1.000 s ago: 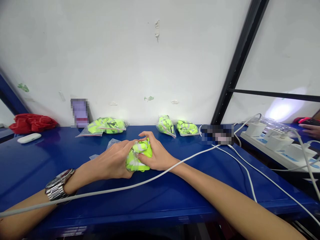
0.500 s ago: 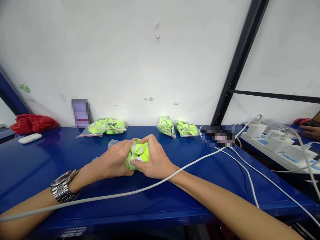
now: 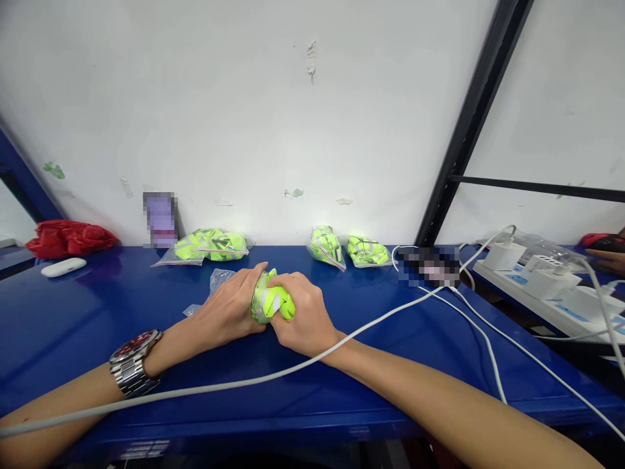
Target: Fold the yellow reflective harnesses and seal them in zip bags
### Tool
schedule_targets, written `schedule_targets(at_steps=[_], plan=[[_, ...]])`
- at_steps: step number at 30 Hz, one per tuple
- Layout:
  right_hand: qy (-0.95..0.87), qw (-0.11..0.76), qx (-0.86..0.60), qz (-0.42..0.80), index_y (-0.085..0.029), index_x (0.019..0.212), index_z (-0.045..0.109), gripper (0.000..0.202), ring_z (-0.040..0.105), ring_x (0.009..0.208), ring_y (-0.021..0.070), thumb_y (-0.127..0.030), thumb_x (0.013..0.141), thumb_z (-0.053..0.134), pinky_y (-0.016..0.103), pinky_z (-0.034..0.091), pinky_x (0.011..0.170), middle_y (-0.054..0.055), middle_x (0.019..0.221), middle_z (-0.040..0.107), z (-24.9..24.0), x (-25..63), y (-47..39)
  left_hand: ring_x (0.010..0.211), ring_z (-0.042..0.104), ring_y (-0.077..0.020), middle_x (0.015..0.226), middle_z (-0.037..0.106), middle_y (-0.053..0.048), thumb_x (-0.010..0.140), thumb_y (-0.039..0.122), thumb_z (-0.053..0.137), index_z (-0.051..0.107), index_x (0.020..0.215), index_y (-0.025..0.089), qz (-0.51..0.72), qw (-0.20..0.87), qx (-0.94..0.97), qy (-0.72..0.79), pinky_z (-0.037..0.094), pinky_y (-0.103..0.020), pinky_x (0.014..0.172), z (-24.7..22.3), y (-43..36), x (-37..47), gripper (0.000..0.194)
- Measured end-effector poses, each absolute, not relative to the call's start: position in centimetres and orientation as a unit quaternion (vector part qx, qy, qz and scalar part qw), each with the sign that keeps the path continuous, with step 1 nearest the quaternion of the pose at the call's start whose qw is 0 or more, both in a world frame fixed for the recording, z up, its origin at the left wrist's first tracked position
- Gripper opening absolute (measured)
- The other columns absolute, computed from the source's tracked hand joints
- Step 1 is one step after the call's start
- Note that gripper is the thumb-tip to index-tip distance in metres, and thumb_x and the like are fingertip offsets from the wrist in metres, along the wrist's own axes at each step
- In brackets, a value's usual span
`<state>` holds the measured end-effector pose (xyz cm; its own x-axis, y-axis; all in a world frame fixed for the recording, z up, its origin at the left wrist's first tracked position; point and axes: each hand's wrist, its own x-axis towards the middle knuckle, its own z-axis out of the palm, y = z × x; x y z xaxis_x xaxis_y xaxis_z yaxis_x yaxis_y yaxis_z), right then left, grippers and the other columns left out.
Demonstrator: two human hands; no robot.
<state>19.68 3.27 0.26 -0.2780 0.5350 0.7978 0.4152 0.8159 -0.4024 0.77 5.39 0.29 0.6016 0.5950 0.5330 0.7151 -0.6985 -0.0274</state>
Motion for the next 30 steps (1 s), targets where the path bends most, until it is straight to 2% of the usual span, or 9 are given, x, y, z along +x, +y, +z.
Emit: schedule_targets(at_steps=[7, 16, 22, 24, 26, 30], plan=[[-0.807, 0.534, -0.251, 0.023, -0.02, 0.097, 0.06, 0.035, 0.062, 0.084, 0.0209, -0.007, 0.065, 0.056, 0.032, 0.05, 0.074, 0.006, 0.091, 0.069, 0.4, 19.5, 2.8, 0.105, 0.056, -0.0325, 0.116, 0.055, -0.021, 0.069, 0.023, 0.066, 0.01, 0.146, 0.008, -0.271, 0.105, -0.88, -0.375, 0.05, -0.047, 0.084, 0.7, 4.9, 1.4, 0.097], [-0.829, 0.508, -0.196, 0.126, -0.022, 0.093, 0.069, 0.022, 0.067, 0.088, 0.0183, -0.012, 0.075, 0.06, 0.028, 0.052, 0.079, 0.003, 0.092, 0.073, 0.1, 19.9, 3.9, 0.098, 0.055, -0.0269, 0.11, 0.058, -0.013, 0.074, 0.016, 0.06, -0.014, 0.149, 0.018, -0.288, 0.085, -0.896, -0.329, 0.05, -0.042, 0.082, 0.6, 4.5, 1.7, 0.106], [-0.856, 0.455, -0.173, 0.175, -0.023, 0.096, 0.071, 0.019, 0.065, 0.094, 0.0182, -0.017, 0.083, 0.06, 0.03, 0.049, 0.086, 0.003, 0.095, 0.073, 0.6, 20.0, 4.3, 0.095, 0.054, -0.0241, 0.109, 0.059, -0.011, 0.076, 0.01, 0.058, -0.013, 0.15, 0.021, -0.278, 0.079, -0.905, -0.311, 0.049, -0.04, 0.083, 1.1, 3.9, 1.7, 0.102], [-0.866, 0.43, -0.184, 0.175, -0.022, 0.09, 0.072, 0.016, 0.065, 0.087, 0.0177, -0.015, 0.081, 0.059, 0.03, 0.049, 0.082, 0.002, 0.09, 0.073, 0.9, 20.0, 4.3, 0.095, 0.054, -0.0242, 0.108, 0.059, -0.011, 0.077, 0.011, 0.058, -0.012, 0.15, 0.022, -0.279, 0.078, -0.906, -0.308, 0.049, -0.04, 0.082, 1.2, 3.8, 1.7, 0.102], [-0.87, 0.407, -0.203, 0.189, -0.02, 0.081, 0.071, 0.015, 0.064, 0.072, 0.0152, -0.013, 0.08, 0.058, 0.027, 0.049, 0.071, 0.001, 0.081, 0.071, 1.1, 20.1, 4.2, 0.094, 0.054, -0.0244, 0.107, 0.059, -0.01, 0.077, 0.012, 0.058, -0.012, 0.15, 0.023, -0.279, 0.082, -0.907, -0.304, 0.05, -0.04, 0.081, 1.2, 3.9, 1.8, 0.102], [-0.863, 0.392, -0.225, 0.225, -0.017, 0.073, 0.07, 0.017, 0.054, 0.053, 0.0104, -0.013, 0.075, 0.054, 0.022, 0.04, 0.053, -0.001, 0.064, 0.066, 1.3, 20.1, 4.5, 0.091, 0.054, -0.0245, 0.103, 0.06, -0.01, 0.076, 0.009, 0.056, -0.016, 0.149, 0.02, -0.276, 0.1, -0.905, -0.308, 0.05, -0.04, 0.079, 1.1, 3.9, 2.1, 0.103]])
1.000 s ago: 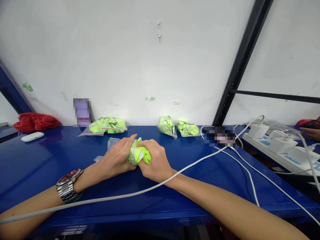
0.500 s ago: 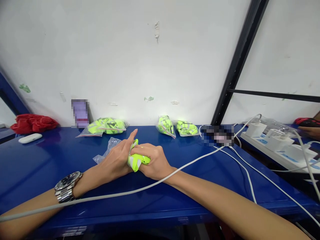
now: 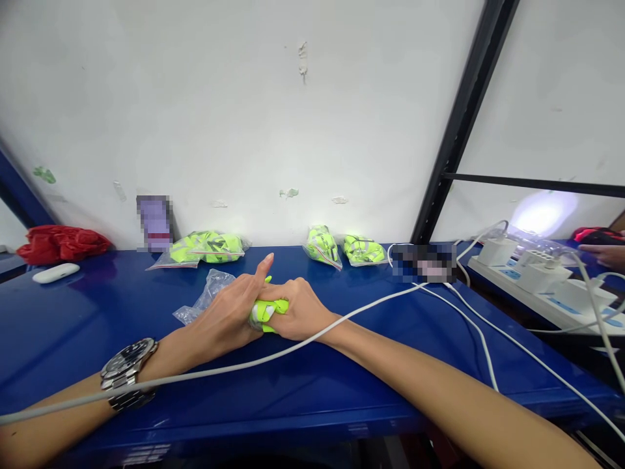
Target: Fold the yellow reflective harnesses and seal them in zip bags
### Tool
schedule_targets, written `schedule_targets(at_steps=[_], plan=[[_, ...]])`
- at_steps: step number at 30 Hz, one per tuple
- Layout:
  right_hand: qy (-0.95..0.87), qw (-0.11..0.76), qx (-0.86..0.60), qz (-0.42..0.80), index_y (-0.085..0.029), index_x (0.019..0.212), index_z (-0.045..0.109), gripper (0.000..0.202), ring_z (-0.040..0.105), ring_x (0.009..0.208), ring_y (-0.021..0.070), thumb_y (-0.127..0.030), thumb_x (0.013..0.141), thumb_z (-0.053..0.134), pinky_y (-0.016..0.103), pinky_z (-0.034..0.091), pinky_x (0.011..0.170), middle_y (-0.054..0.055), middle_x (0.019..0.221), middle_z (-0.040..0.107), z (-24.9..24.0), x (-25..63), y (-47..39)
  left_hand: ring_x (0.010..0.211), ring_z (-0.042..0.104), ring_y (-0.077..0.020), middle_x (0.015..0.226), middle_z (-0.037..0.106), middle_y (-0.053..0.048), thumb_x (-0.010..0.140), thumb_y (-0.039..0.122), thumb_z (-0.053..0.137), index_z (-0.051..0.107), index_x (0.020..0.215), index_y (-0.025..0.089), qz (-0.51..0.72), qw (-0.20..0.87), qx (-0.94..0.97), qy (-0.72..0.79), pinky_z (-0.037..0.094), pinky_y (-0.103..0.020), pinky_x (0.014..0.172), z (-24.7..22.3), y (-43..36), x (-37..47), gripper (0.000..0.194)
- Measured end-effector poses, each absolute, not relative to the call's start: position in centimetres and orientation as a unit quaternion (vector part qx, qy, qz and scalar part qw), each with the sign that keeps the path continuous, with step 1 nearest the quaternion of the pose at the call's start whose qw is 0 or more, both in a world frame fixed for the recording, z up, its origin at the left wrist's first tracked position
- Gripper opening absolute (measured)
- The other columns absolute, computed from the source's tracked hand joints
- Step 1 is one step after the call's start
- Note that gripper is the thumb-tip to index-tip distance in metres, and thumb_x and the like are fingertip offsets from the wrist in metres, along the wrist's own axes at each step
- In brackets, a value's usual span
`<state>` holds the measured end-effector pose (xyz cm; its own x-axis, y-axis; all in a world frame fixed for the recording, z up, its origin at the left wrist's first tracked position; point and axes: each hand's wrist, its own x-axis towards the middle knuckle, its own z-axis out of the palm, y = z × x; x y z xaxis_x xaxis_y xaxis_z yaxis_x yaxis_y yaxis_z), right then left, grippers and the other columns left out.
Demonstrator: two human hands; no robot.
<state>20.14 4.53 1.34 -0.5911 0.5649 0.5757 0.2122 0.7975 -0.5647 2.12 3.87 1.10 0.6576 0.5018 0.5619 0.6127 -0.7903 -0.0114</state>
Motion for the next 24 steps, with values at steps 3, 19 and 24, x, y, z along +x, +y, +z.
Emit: schedule_targets(at_steps=[3, 19, 24], plan=[[-0.852, 0.402, -0.257, 0.217, -0.015, 0.063, 0.067, 0.011, 0.049, 0.049, 0.0097, -0.014, 0.068, 0.056, 0.022, 0.035, 0.049, -0.002, 0.053, 0.059, 1.5, 19.8, 5.1, 0.095, 0.054, -0.0245, 0.107, 0.057, -0.012, 0.072, 0.004, 0.052, -0.019, 0.148, 0.021, -0.264, 0.11, -0.913, -0.291, 0.05, -0.038, 0.08, 1.6, 3.4, 2.5, 0.105], [-0.754, 0.503, -0.318, 0.278, -0.02, 0.101, 0.072, 0.031, 0.065, 0.102, 0.0248, -0.02, 0.071, 0.068, 0.034, 0.049, 0.087, 0.006, 0.11, 0.071, -0.2, 19.6, 5.6, 0.096, 0.059, -0.0354, 0.1, 0.063, -0.02, 0.064, 0.029, 0.061, 0.048, 0.12, 0.002, -0.198, 0.267, -0.839, -0.43, 0.043, -0.049, 0.089, 3.1, 3.1, 2.3, 0.063], [-0.775, 0.467, -0.342, 0.254, -0.018, 0.093, 0.069, 0.023, 0.061, 0.073, 0.015, -0.032, 0.075, 0.068, 0.026, 0.047, 0.069, 0.001, 0.086, 0.07, 0.1, 19.7, 5.7, 0.071, 0.065, -0.0324, 0.075, 0.064, -0.011, 0.067, 0.034, 0.059, 0.051, 0.089, 0.014, -0.141, 0.193, -0.816, -0.527, 0.049, -0.041, 0.066, 2.8, 3.0, 2.3, 0.031]])
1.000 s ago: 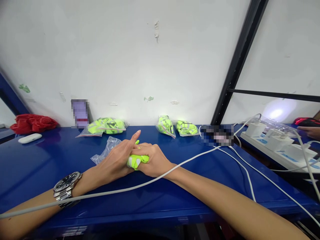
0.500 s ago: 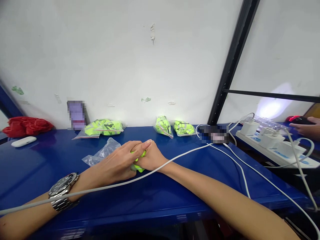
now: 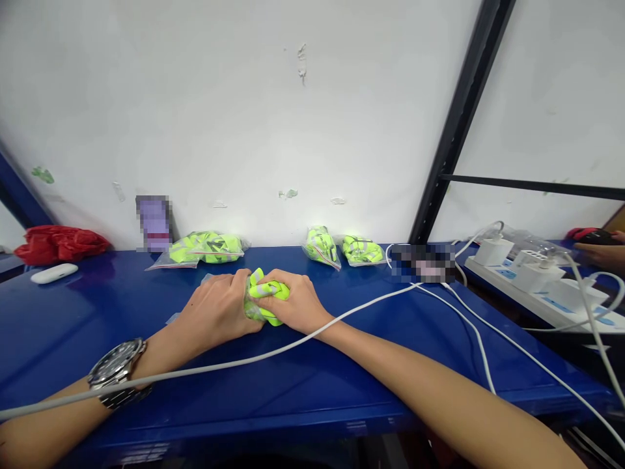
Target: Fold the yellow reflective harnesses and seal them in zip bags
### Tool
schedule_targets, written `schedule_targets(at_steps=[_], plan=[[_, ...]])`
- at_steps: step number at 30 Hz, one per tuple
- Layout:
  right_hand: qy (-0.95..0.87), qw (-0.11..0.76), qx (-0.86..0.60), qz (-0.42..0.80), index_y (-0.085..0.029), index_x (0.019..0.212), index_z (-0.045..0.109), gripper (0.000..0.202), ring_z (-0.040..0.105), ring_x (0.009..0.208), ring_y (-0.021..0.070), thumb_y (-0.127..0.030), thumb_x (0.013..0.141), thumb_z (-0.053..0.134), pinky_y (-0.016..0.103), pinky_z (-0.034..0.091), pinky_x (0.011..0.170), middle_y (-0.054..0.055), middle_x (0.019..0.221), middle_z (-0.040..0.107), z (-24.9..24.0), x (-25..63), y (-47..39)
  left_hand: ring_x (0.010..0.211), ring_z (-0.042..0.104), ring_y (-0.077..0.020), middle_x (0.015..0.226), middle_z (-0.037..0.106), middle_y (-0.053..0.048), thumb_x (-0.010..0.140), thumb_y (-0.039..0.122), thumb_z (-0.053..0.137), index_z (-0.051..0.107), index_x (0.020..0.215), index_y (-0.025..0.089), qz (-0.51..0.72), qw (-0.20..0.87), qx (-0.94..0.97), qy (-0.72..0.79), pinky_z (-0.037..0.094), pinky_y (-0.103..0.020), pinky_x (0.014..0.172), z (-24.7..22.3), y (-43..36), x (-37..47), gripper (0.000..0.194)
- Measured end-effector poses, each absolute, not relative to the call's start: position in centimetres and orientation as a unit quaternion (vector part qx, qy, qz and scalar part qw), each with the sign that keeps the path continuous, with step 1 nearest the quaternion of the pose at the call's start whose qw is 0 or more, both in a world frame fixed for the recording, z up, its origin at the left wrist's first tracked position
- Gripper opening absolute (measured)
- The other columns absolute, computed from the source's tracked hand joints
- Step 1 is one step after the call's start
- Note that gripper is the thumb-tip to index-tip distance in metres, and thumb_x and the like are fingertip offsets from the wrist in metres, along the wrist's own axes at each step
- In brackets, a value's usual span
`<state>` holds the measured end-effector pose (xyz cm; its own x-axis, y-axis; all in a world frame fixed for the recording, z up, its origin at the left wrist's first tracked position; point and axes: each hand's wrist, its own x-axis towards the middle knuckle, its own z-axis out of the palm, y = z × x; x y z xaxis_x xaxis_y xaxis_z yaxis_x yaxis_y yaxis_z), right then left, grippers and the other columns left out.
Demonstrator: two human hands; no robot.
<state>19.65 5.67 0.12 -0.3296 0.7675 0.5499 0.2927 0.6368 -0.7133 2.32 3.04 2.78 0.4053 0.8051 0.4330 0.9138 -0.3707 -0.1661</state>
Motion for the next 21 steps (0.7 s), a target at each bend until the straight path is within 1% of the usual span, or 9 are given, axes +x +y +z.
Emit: schedule_targets(at_steps=[2, 5, 7, 9, 11, 12, 14, 16, 21], plan=[[-0.777, 0.463, -0.34, 0.256, -0.017, 0.09, 0.066, 0.024, 0.058, 0.07, 0.0133, -0.035, 0.073, 0.07, 0.024, 0.045, 0.066, 0.0, 0.082, 0.067, 0.2, 19.7, 5.8, 0.068, 0.066, -0.0344, 0.073, 0.064, -0.012, 0.067, 0.036, 0.059, 0.049, 0.092, 0.013, -0.131, 0.159, -0.806, -0.554, 0.048, -0.039, 0.058, 2.6, 3.3, 2.4, 0.035], [-0.783, 0.463, -0.324, 0.26, -0.018, 0.084, 0.062, 0.022, 0.055, 0.07, 0.0127, -0.03, 0.069, 0.071, 0.023, 0.043, 0.066, -0.002, 0.08, 0.064, 0.1, 19.8, 6.0, 0.067, 0.066, -0.036, 0.07, 0.064, -0.012, 0.067, 0.035, 0.059, 0.049, 0.097, 0.01, -0.135, 0.113, -0.806, -0.566, 0.047, -0.039, 0.056, 2.3, 3.6, 2.3, 0.041], [-0.791, 0.456, -0.311, 0.263, -0.018, 0.081, 0.061, 0.022, 0.055, 0.07, 0.0127, -0.029, 0.066, 0.072, 0.023, 0.041, 0.064, -0.002, 0.079, 0.063, 0.1, 19.8, 5.8, 0.071, 0.067, -0.0344, 0.074, 0.065, -0.011, 0.065, 0.03, 0.061, 0.044, 0.115, 0.005, -0.166, 0.081, -0.815, -0.55, 0.047, -0.036, 0.057, 2.1, 3.6, 2.2, 0.058], [-0.805, 0.445, -0.296, 0.258, -0.018, 0.08, 0.061, 0.021, 0.055, 0.068, 0.0124, -0.028, 0.065, 0.073, 0.022, 0.04, 0.063, -0.002, 0.079, 0.063, 0.3, 19.9, 5.5, 0.076, 0.067, -0.0309, 0.081, 0.066, -0.008, 0.064, 0.024, 0.063, 0.023, 0.138, 0.005, -0.214, 0.051, -0.825, -0.521, 0.047, -0.033, 0.058, 1.8, 3.6, 2.2, 0.086], [-0.827, 0.425, -0.28, 0.239, -0.019, 0.08, 0.062, 0.02, 0.055, 0.066, 0.0118, -0.024, 0.064, 0.072, 0.022, 0.039, 0.062, -0.002, 0.08, 0.065, 0.7, 20.0, 5.0, 0.078, 0.067, -0.0271, 0.084, 0.065, -0.004, 0.065, 0.021, 0.065, -0.001, 0.147, 0.012, -0.255, 0.032, -0.834, -0.488, 0.047, -0.03, 0.058, 1.5, 3.5, 2.2, 0.105], [-0.838, 0.414, -0.275, 0.225, -0.019, 0.08, 0.062, 0.019, 0.055, 0.065, 0.0117, -0.022, 0.063, 0.071, 0.022, 0.038, 0.063, -0.002, 0.081, 0.066, 0.9, 20.1, 4.9, 0.078, 0.066, -0.0256, 0.085, 0.065, -0.003, 0.067, 0.021, 0.065, -0.008, 0.147, 0.015, -0.271, 0.029, -0.838, -0.472, 0.047, -0.029, 0.059, 1.3, 3.5, 2.2, 0.109], [-0.859, 0.392, -0.27, 0.191, -0.02, 0.079, 0.061, 0.017, 0.056, 0.064, 0.0117, -0.019, 0.063, 0.069, 0.023, 0.037, 0.063, -0.003, 0.079, 0.066, 1.4, 20.2, 4.6, 0.081, 0.064, -0.024, 0.09, 0.064, -0.003, 0.069, 0.019, 0.066, -0.013, 0.148, 0.022, -0.295, 0.043, -0.852, -0.431, 0.048, -0.03, 0.063, 0.8, 3.6, 2.2, 0.111], [-0.873, 0.375, -0.267, 0.16, -0.021, 0.077, 0.06, 0.013, 0.056, 0.061, 0.0118, -0.018, 0.066, 0.066, 0.023, 0.037, 0.064, -0.005, 0.072, 0.065, 1.6, 20.3, 4.7, 0.085, 0.062, -0.0231, 0.096, 0.062, -0.004, 0.072, 0.016, 0.064, -0.011, 0.149, 0.026, -0.312, 0.072, -0.867, -0.382, 0.05, -0.034, 0.071, 0.5, 3.7, 2.2, 0.108], [-0.886, 0.356, -0.238, 0.179, -0.02, 0.084, 0.063, 0.015, 0.055, 0.058, 0.0123, -0.016, 0.07, 0.061, 0.022, 0.037, 0.059, -0.004, 0.068, 0.064, 1.0, 20.2, 5.3, 0.086, 0.059, -0.0234, 0.093, 0.059, -0.006, 0.078, 0.012, 0.057, -0.007, 0.15, 0.026, -0.309, 0.119, -0.893, -0.306, 0.051, -0.038, 0.075, 0.6, 4.0, 2.2, 0.097]])
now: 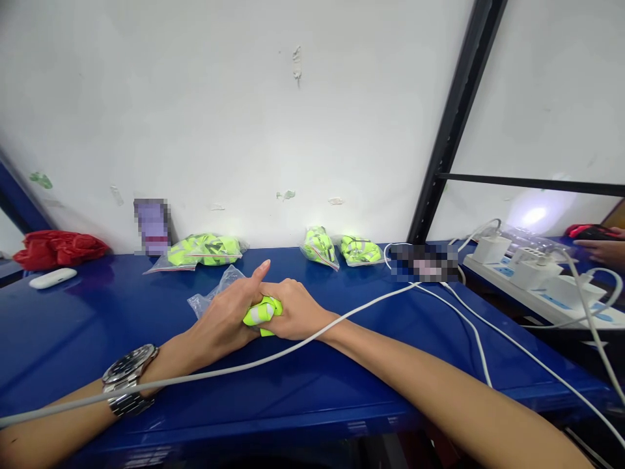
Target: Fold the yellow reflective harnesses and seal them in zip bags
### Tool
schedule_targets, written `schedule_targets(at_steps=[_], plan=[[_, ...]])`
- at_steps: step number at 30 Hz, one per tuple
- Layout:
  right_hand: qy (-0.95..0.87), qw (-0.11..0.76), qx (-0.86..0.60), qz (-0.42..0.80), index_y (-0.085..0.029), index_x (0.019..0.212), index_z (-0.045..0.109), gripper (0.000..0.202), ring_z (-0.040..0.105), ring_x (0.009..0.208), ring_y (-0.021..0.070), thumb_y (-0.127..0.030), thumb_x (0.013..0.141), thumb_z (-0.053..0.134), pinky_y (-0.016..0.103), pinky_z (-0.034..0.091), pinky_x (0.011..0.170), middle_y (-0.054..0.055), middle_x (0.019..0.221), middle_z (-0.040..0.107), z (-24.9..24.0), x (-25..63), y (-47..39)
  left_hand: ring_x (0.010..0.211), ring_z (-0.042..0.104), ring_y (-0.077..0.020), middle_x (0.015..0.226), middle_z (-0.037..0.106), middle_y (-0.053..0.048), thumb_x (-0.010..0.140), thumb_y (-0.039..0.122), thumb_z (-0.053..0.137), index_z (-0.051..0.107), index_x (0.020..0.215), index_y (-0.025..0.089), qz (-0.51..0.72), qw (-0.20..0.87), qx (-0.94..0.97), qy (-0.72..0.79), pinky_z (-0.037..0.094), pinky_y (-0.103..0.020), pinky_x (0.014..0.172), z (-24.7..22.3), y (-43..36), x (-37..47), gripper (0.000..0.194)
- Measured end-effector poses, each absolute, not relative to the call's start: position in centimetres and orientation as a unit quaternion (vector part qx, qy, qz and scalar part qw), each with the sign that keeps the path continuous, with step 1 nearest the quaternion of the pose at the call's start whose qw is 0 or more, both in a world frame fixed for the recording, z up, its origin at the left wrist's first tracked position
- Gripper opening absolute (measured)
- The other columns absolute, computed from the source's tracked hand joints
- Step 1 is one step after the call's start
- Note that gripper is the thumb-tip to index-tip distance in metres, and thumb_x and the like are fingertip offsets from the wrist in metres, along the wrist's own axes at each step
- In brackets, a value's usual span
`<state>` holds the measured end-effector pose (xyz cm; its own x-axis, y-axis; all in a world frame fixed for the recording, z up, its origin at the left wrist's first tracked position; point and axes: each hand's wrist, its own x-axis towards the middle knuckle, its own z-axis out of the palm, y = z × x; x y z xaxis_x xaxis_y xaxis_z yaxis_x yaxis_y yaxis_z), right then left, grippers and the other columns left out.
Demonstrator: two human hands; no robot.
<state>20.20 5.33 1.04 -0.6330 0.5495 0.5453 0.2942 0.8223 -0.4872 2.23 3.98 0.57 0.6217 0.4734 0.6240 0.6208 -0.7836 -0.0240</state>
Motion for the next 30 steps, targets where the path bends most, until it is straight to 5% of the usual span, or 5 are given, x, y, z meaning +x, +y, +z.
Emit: schedule_targets(at_steps=[7, 11, 17, 26, 30], plan=[[-0.849, 0.392, -0.243, 0.259, -0.017, 0.095, 0.068, 0.021, 0.056, 0.067, 0.0126, -0.015, 0.075, 0.06, 0.022, 0.042, 0.064, -0.002, 0.077, 0.065, 1.4, 19.7, 4.8, 0.093, 0.062, -0.0283, 0.1, 0.063, -0.012, 0.077, 0.015, 0.057, -0.018, 0.148, 0.016, -0.307, 0.148, -0.898, -0.279, 0.051, -0.045, 0.078, 0.9, 4.9, 1.4, 0.103], [-0.839, 0.334, -0.213, 0.373, -0.017, 0.103, 0.066, 0.026, 0.056, 0.074, 0.0134, -0.032, 0.083, 0.062, 0.023, 0.044, 0.067, 0.0, 0.089, 0.064, 2.9, 20.4, 4.5, 0.088, 0.063, -0.0296, 0.099, 0.065, -0.013, 0.068, 0.016, 0.063, -0.024, 0.145, 0.012, -0.288, 0.135, -0.893, -0.318, 0.051, -0.045, 0.075, 1.0, 5.1, 1.1, 0.116], [-0.809, 0.364, -0.236, 0.396, -0.015, 0.101, 0.067, 0.037, 0.058, 0.076, 0.0143, -0.04, 0.096, 0.041, 0.024, 0.045, 0.066, 0.003, 0.09, 0.067, 2.4, 20.6, 5.0, 0.091, 0.062, -0.0293, 0.102, 0.065, -0.013, 0.063, 0.013, 0.065, -0.028, 0.143, 0.011, -0.285, 0.116, -0.895, -0.322, 0.052, -0.043, 0.075, 1.2, 5.1, 1.3, 0.123], [-0.786, 0.425, -0.327, 0.308, -0.017, 0.1, 0.071, 0.026, 0.066, 0.09, 0.0215, -0.026, 0.082, 0.055, 0.031, 0.047, 0.081, 0.005, 0.099, 0.072, 1.9, 19.4, 5.0, 0.092, 0.061, -0.0288, 0.101, 0.063, -0.012, 0.071, 0.015, 0.061, -0.026, 0.145, 0.013, -0.294, 0.134, -0.899, -0.296, 0.051, -0.045, 0.076, 0.7, 5.4, 1.5, 0.114], [-0.748, 0.485, -0.381, 0.245, -0.018, 0.098, 0.06, 0.025, 0.061, 0.09, 0.0212, -0.031, 0.076, 0.059, 0.034, 0.046, 0.082, 0.005, 0.095, 0.065, 1.4, 18.7, 5.1, 0.093, 0.059, -0.0291, 0.101, 0.062, -0.012, 0.073, 0.013, 0.058, -0.026, 0.145, 0.014, -0.267, 0.162, -0.904, -0.291, 0.049, -0.045, 0.079, 0.7, 5.3, 2.0, 0.111]])
